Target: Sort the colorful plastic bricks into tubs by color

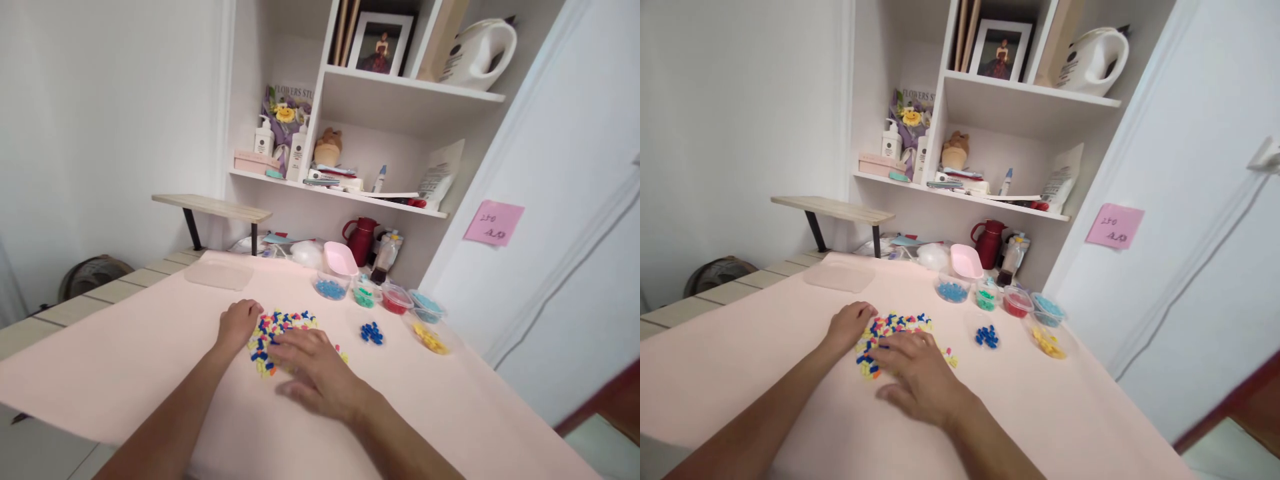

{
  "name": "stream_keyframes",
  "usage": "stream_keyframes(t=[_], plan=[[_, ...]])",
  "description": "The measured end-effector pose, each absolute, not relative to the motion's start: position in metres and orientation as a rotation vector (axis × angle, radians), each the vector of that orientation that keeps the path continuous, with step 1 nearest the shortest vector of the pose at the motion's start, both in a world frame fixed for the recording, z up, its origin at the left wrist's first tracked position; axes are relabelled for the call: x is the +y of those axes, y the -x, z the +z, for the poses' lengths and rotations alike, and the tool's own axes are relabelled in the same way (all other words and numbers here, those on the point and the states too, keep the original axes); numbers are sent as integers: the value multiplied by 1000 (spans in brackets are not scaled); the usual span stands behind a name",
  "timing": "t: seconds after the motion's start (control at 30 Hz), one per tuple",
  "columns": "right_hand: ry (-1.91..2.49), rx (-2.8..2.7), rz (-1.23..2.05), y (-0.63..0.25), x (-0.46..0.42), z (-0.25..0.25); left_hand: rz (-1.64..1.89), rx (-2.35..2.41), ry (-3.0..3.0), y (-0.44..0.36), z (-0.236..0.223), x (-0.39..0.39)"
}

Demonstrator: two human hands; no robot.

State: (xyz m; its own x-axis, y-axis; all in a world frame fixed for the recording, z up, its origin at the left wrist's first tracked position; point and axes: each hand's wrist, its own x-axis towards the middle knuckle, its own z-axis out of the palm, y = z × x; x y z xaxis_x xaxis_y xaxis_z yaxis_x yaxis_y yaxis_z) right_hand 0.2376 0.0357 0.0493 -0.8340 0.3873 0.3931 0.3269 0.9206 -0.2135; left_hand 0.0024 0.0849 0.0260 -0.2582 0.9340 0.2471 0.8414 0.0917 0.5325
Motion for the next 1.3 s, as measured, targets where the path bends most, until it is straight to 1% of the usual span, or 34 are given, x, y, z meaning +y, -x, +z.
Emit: stream_keyframes(t=[0.13,0.27,0.4,0.57,0.7,0.9,1.3], plan=[[423,-2834,125,-224,28,43,906,2206,-1811,-3,27,82],[481,-2785,91,-220,33,41,907,2204,-1805,-3,27,82],[633,-2620,96,-234,46,45,896,2199,-1800,-2,26,84],[896,-2223,263,-265,72,43,892,2186,-1793,0,25,86],[1036,-1994,305,-279,85,39,889,2181,-1787,0,26,87],[1135,-2102,342,-272,81,34,887,2180,-1784,0,26,88],[985,-2345,225,-261,71,29,889,2170,-1786,0,26,87]])
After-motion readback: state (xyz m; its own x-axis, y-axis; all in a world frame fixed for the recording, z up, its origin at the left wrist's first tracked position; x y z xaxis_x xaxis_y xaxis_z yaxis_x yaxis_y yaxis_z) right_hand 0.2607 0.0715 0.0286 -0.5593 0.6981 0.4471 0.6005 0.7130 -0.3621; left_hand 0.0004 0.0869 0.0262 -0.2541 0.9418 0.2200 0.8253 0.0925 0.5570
